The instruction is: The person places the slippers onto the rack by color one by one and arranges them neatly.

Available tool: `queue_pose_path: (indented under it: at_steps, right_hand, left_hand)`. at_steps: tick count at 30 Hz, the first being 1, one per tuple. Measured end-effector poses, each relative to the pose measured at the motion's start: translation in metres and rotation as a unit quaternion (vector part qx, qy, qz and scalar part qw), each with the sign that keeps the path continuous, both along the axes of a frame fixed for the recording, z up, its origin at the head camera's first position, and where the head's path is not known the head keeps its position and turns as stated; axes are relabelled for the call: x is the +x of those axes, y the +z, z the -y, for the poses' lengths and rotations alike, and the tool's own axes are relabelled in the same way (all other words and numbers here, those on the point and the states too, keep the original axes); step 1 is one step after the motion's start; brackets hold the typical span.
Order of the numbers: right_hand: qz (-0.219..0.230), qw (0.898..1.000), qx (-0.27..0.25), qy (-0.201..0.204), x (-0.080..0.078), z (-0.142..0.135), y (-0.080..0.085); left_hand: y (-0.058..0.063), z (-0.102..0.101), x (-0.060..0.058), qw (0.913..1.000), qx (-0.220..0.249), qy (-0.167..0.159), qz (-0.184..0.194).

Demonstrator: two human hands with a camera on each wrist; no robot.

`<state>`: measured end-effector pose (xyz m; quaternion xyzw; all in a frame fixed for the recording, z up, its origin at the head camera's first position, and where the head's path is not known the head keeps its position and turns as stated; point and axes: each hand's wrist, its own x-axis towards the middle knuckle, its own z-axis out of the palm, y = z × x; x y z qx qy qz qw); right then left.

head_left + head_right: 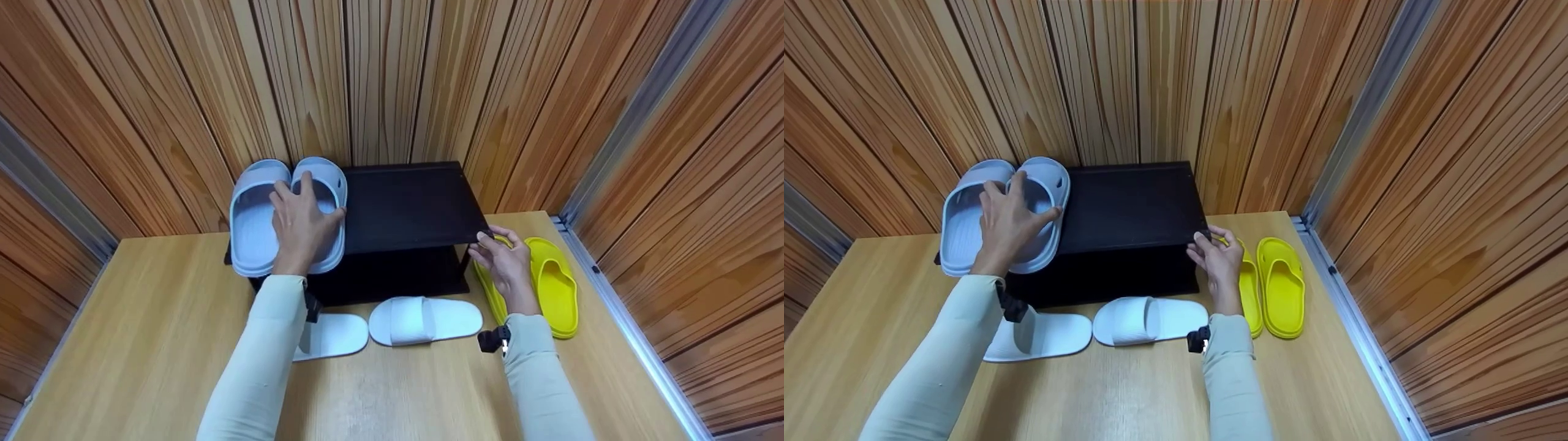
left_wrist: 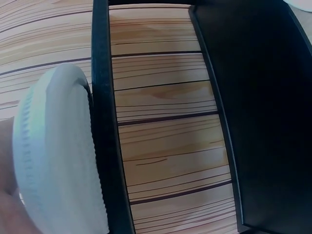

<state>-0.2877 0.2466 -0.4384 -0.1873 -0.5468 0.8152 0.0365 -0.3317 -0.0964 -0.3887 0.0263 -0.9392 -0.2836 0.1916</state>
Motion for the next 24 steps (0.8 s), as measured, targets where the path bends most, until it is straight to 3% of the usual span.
queue_pose_path:
  at_steps: [24]
  right_hand:
    - [-0.006,1.0,-0.008,-0.004,0.0006,-0.0021,-0.0008]
  left_hand:
    - [-0.0019,-0.0045,-0.003,0.9995,-0.028,0.001,0.011]
